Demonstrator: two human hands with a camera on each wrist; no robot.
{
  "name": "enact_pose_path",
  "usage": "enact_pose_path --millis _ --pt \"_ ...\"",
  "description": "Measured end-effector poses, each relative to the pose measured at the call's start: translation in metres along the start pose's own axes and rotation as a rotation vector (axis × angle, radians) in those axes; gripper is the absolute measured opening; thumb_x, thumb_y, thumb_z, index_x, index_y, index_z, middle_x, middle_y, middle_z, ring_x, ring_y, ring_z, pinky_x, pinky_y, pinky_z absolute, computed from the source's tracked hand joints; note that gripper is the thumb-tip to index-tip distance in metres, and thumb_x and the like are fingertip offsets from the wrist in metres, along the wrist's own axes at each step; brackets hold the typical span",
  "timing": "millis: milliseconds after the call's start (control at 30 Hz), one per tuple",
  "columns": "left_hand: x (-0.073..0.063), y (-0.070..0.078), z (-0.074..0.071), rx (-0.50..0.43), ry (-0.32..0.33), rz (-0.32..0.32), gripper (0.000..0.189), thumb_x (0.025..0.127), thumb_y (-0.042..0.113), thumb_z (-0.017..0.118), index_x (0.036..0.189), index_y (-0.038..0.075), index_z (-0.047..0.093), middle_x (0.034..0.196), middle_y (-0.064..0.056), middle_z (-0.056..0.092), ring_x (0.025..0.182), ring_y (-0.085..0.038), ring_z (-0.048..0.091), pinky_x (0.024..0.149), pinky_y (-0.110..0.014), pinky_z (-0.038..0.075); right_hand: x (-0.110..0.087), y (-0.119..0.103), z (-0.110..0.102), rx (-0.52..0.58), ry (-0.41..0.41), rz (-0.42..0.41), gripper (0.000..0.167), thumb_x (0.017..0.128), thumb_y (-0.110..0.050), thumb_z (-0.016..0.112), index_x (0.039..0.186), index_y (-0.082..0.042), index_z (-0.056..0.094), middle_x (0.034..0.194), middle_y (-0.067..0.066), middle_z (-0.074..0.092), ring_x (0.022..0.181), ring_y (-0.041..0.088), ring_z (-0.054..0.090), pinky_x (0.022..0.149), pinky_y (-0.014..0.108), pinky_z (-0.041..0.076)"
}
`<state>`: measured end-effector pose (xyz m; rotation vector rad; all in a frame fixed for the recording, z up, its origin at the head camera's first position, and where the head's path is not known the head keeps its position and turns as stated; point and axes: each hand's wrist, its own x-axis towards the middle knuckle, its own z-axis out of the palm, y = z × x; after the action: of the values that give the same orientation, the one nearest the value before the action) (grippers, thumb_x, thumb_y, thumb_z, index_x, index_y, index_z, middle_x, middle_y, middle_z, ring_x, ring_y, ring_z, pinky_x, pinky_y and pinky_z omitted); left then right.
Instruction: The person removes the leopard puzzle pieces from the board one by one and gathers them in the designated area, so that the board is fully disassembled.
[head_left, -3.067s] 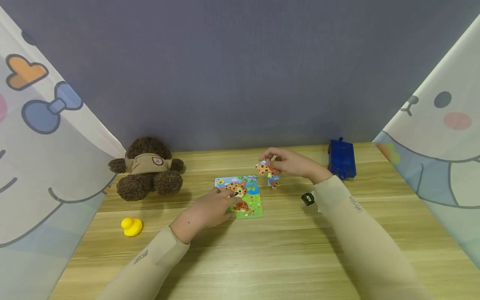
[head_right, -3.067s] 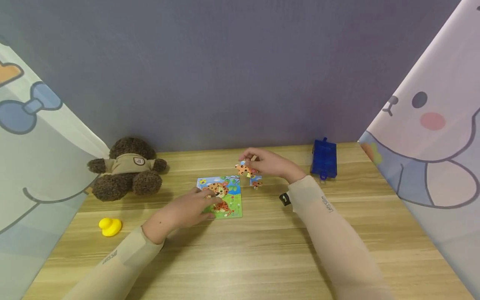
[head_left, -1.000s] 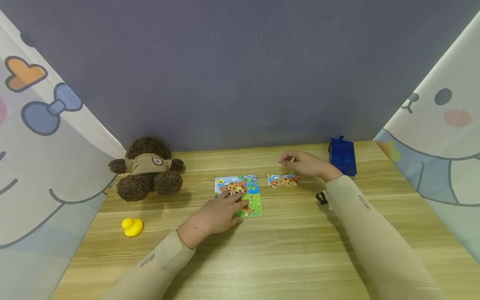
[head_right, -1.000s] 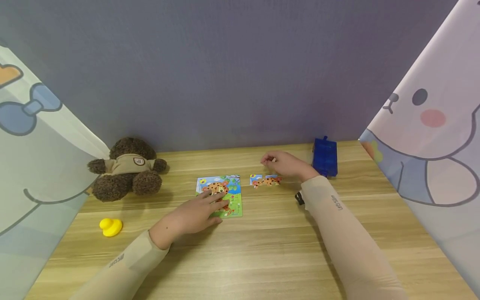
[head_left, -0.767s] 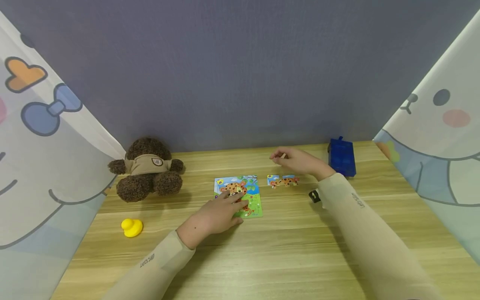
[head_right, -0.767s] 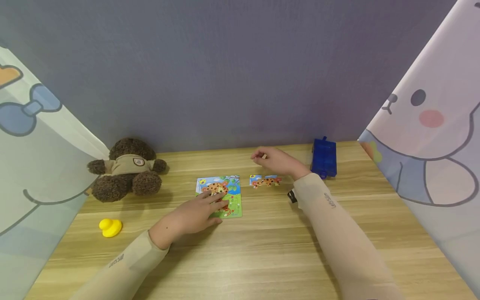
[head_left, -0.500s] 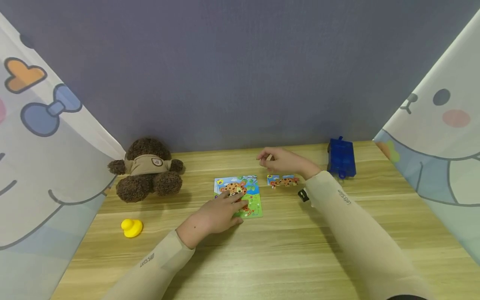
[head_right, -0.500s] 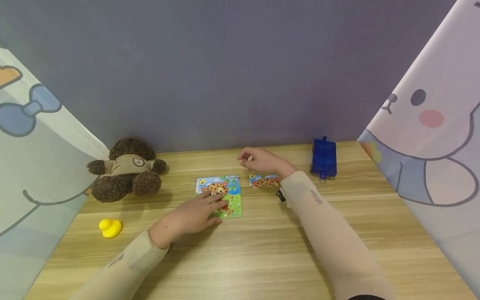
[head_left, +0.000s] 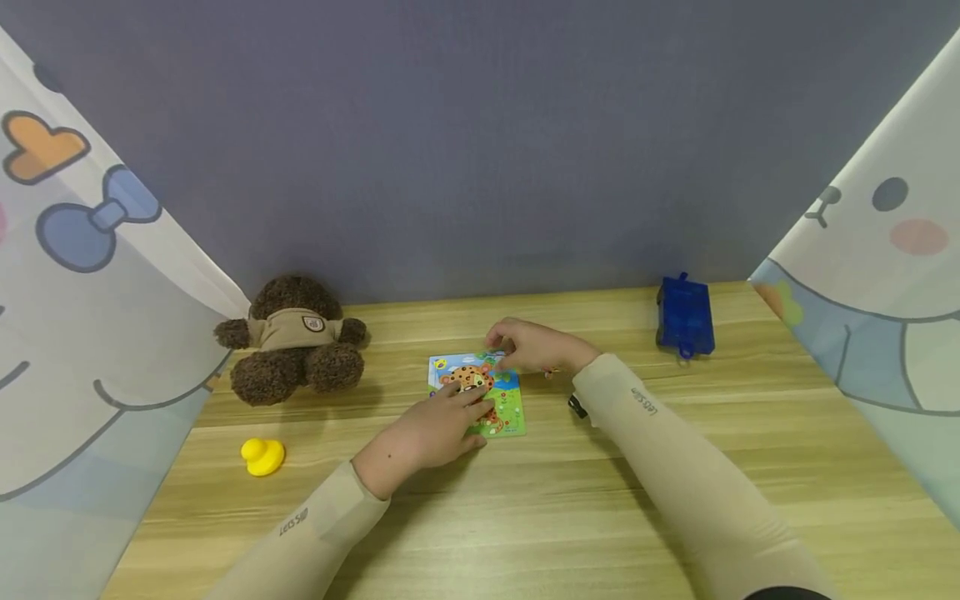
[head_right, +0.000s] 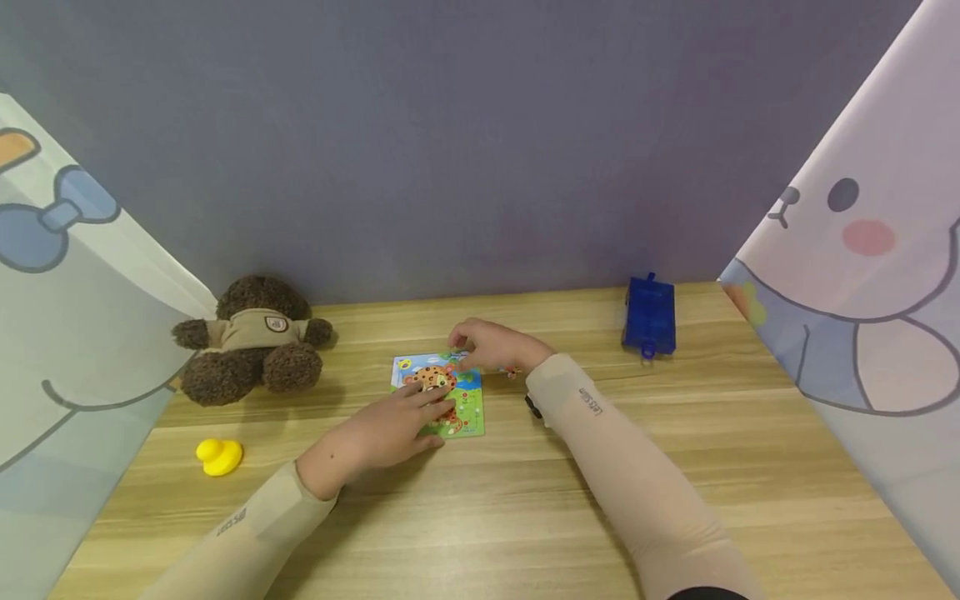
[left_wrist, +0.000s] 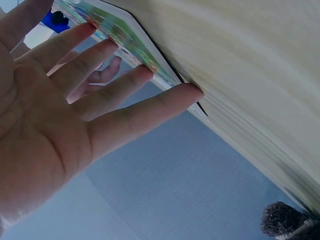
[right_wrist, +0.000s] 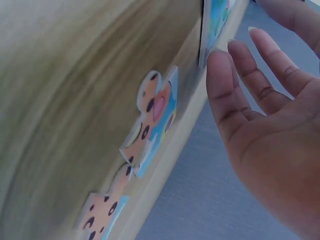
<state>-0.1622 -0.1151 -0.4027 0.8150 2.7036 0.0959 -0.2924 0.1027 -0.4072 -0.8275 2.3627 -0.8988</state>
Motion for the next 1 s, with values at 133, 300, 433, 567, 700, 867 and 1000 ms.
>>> enact_pose_path --millis 133,300,433,567,700,867,1000 --pt "0.000 0.001 -0.002 0.000 0.004 0.000 0.059 0.108 0.043 0.063 0.161 0.019 0.051 0.175 -0.004 0.039 0.160 -0.046 0.036 0.126 -0.062 0.042 0.002 0.002 0.002 -0.044 0.001 -0.013 0.040 0.098 -0.020 0.079 0.135 -0.015 0.066 0.139 0.005 0.060 0.117 0.022 0.061 0.099 0.038 0.058" --pt "0.000 0.002 -0.002 -0.003 0.007 0.000 0.058 0.108 0.042 0.063 0.160 0.019 0.052 0.174 -0.004 0.040 0.160 -0.045 0.037 0.121 -0.065 0.046 0.002 -0.001 0.003 -0.104 -0.026 -0.032 0.042 0.098 -0.020 0.080 0.137 -0.014 0.066 0.137 0.006 0.061 0.118 0.023 0.060 0.105 0.043 0.056" --pt "0.000 0.001 -0.001 -0.002 0.005 -0.001 0.058 0.108 0.043 0.063 0.160 0.020 0.052 0.174 -0.003 0.039 0.160 -0.045 0.037 0.122 -0.064 0.046 0.002 -0.002 0.002 -0.148 -0.047 -0.029 0.043 0.099 -0.020 0.079 0.138 -0.015 0.066 0.138 0.007 0.059 0.120 0.024 0.059 0.106 0.045 0.055" --pt "0.000 0.001 -0.001 0.000 0.004 -0.002 0.059 0.108 0.043 0.063 0.161 0.020 0.051 0.174 -0.003 0.039 0.160 -0.046 0.037 0.125 -0.062 0.043 0.003 -0.003 0.003 -0.168 -0.062 -0.011 0.043 0.099 -0.023 0.079 0.139 -0.018 0.065 0.141 0.005 0.057 0.123 0.025 0.056 0.107 0.046 0.053" --pt "0.000 0.001 -0.001 0.000 0.006 0.002 0.059 0.108 0.043 0.064 0.161 0.020 0.051 0.174 -0.004 0.039 0.160 -0.046 0.036 0.127 -0.061 0.041 0.003 -0.006 0.003 -0.185 -0.069 0.010 0.045 0.098 -0.026 0.080 0.140 -0.020 0.065 0.144 0.004 0.055 0.128 0.026 0.053 0.111 0.048 0.051" --pt "-0.001 0.001 0.000 -0.009 0.009 0.003 0.060 0.107 0.042 0.065 0.161 0.019 0.051 0.174 -0.005 0.040 0.159 -0.047 0.037 0.128 -0.061 0.040 0.001 -0.010 0.004 -0.168 -0.082 0.043 0.045 0.098 -0.025 0.080 0.140 -0.021 0.064 0.146 0.004 0.053 0.132 0.028 0.049 0.113 0.051 0.050" --pt "-0.002 0.001 0.001 -0.007 0.015 0.000 0.060 0.107 0.041 0.065 0.161 0.019 0.051 0.174 -0.006 0.040 0.159 -0.047 0.037 0.127 -0.062 0.041 0.002 -0.011 0.006 -0.140 -0.081 0.061 0.045 0.098 -0.023 0.080 0.140 -0.022 0.063 0.144 0.004 0.051 0.132 0.028 0.048 0.111 0.051 0.050"
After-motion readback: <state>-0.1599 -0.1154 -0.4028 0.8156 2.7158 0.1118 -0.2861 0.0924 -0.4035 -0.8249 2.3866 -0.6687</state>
